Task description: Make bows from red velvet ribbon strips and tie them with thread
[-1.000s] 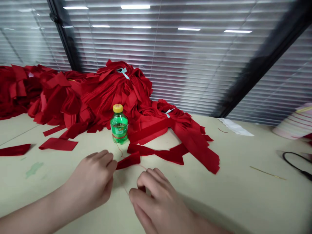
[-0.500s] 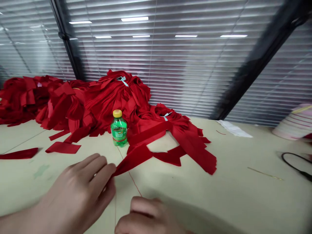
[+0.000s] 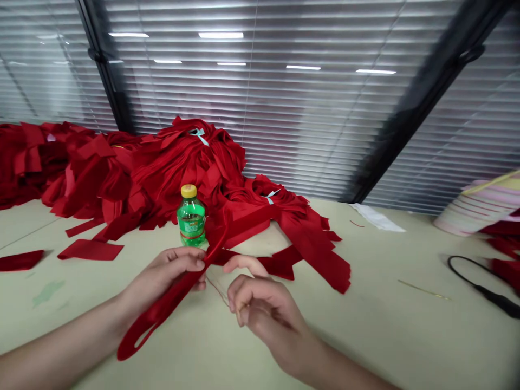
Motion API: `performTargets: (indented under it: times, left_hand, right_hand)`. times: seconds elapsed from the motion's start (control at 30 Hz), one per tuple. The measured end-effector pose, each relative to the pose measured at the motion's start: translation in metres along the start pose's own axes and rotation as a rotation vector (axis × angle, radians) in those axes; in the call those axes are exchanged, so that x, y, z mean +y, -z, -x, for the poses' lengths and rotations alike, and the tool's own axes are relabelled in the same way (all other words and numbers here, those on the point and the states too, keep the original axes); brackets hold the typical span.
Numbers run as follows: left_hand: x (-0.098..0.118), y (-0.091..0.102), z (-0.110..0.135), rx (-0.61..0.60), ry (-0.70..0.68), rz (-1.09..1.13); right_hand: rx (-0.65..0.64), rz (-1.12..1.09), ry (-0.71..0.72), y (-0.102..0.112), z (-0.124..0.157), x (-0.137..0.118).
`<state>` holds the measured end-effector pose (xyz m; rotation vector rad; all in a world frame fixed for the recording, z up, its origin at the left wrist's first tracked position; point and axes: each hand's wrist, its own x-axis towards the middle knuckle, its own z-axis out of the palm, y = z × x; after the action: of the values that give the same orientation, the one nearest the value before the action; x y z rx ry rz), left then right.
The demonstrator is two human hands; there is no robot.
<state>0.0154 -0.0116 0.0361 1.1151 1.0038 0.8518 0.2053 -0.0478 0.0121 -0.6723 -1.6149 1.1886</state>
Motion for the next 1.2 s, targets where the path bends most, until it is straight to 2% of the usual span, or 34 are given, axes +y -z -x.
performTargets:
  times: [0.2, 0.33, 0.43, 0.57, 0.67, 0.73, 0.8, 0.87, 0.97, 1.1, 1.2]
  left_hand:
    - [-0.014, -0.006, -0.003, -0.096, 0.144, 0.141]
    - [-0.018, -0.004, -0.004, -0.135, 0.162, 0.245]
    - [-0.02, -0.002, -0.005, -0.204, 0.135, 0.294]
    - [-0.021, -0.001, 0.0, -0.414, 0.16, 0.237]
    - [-0.02, 0.0, 0.01, -0.574, 0.209, -0.041]
    - [-0.018, 0.0, 0.017, -0.605, 0.111, -0.422]
    - [-0.017, 0.0, 0.023, -0.553, -0.071, -0.835]
    - [-0.016, -0.001, 0.026, -0.438, -0.229, -1.137]
    - [-0.018, -0.001, 0.028, -0.334, -0.341, -1.4]
    - [-0.024, -0.001, 0.028, -0.252, -0.506, -1.642]
    - [-0.027, -0.002, 0.028, -0.135, -0.612, -1.844]
  right_hand:
    - [-0.093, -0.297, -0.046, 0.0, 0.005, -0.003]
    - [0.043, -0.423, -0.222, -0.004, 0.005, 0.008]
    - [0.079, -0.56, -0.353, -0.007, 0.002, 0.014]
    - [0.064, -0.704, -0.525, -0.002, -0.004, 0.018]
    - [-0.048, -0.699, -0.63, 0.008, -0.008, 0.018]
    - [-0.128, -0.669, -0.687, 0.015, -0.009, 0.015]
    - [-0.196, -0.553, -0.709, 0.021, -0.01, 0.01]
    - [-0.258, -0.316, -0.662, 0.023, -0.011, 0.003]
    - [-0.322, 0.086, -0.454, 0.019, -0.009, -0.011]
    - [-0.349, 0.413, -0.064, 0.005, -0.002, -0.021]
    - [-0.244, 0.633, 0.289, -0.007, 0.005, -0.014]
